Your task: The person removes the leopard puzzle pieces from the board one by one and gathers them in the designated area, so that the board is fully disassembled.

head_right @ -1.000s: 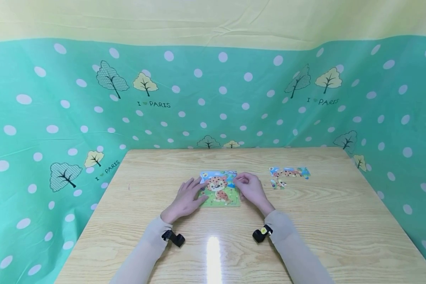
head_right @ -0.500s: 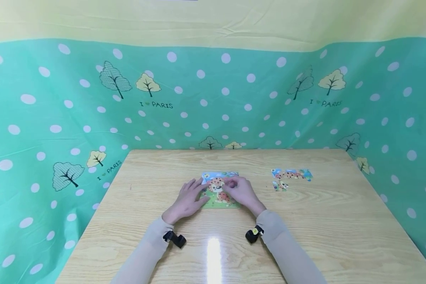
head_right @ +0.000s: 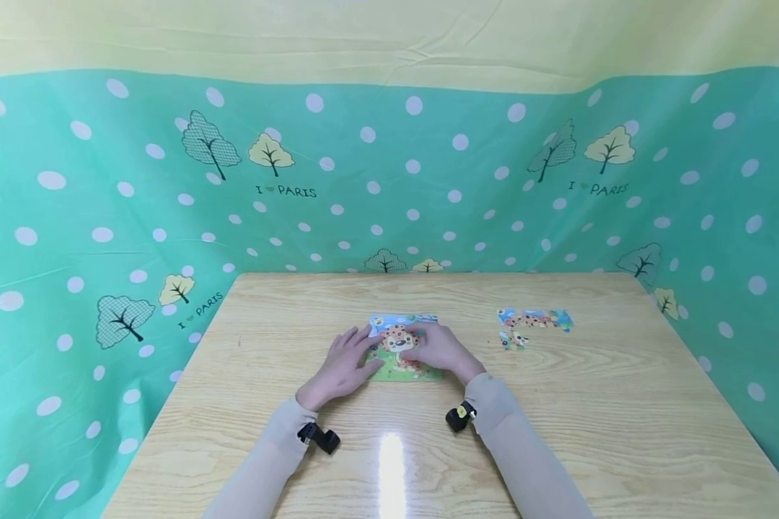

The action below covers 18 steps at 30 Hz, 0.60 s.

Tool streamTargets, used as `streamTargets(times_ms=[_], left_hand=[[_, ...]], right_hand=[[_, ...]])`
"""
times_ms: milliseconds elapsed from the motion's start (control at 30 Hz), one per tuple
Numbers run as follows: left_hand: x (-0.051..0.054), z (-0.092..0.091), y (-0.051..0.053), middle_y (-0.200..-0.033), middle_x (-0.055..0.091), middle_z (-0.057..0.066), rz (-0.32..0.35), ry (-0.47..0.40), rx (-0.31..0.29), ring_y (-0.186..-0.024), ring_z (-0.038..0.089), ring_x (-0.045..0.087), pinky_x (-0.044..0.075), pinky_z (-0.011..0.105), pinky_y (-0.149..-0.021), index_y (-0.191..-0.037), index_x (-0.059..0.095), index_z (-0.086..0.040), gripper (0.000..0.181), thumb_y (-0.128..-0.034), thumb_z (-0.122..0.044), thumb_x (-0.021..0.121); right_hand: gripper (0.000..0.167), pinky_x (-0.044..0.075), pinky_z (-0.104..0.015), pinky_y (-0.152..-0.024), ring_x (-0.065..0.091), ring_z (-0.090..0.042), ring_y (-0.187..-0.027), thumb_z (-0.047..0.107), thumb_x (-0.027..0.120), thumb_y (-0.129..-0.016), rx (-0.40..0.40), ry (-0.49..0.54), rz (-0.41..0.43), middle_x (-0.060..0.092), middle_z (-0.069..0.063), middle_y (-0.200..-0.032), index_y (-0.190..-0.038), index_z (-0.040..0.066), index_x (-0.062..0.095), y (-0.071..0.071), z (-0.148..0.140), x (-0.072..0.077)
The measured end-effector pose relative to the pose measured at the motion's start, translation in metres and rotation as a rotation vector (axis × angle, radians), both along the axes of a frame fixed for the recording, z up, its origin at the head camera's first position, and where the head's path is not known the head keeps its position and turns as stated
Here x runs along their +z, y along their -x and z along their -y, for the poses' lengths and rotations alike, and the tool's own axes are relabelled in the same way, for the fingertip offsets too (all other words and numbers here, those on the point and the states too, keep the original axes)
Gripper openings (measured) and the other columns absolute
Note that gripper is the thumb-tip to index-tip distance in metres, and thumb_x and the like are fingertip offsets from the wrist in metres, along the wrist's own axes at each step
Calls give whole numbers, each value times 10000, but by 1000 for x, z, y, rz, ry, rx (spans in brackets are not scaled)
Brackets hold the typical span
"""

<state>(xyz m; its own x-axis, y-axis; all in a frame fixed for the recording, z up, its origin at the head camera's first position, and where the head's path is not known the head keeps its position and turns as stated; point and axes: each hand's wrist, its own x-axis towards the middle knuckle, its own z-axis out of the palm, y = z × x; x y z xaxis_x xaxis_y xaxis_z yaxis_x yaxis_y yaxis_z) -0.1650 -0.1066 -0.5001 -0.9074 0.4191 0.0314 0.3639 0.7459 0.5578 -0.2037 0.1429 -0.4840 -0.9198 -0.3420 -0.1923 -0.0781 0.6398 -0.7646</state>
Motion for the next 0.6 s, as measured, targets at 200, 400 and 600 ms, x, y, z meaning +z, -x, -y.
streamTargets(times_ms=[200,400,600], left_hand=[[0,1,1,-1741,303,196,-7,-5,-6,-1617,495,203,95,720,-1302,-1603,489,-156,559,-1101,-395,547],[-1,1,1,-1739,307,201,-9,-11,-9,-1614,500,209,101,730,-1296,-1601,492,-151,559,-1101,-398,543],[-1,1,0,-1742,300,196,-5,-14,-10,-1617,497,201,94,723,-1300,-1605,486,-154,560,-1104,-400,540]], right_hand=[[674,361,-268,-515,398,-120,-513,305,851,-913,-5,-11,-10,476,56,-600,-1518,155,595,2,2,0],[665,356,-265,-505,410,-127,-516,277,864,-902,-27,5,-3,482,51,-614,-1500,144,604,1,2,-3],[653,380,-266,-525,433,-122,-535,277,872,-894,-39,22,-24,506,48,-640,-1482,157,616,0,1,-5]])
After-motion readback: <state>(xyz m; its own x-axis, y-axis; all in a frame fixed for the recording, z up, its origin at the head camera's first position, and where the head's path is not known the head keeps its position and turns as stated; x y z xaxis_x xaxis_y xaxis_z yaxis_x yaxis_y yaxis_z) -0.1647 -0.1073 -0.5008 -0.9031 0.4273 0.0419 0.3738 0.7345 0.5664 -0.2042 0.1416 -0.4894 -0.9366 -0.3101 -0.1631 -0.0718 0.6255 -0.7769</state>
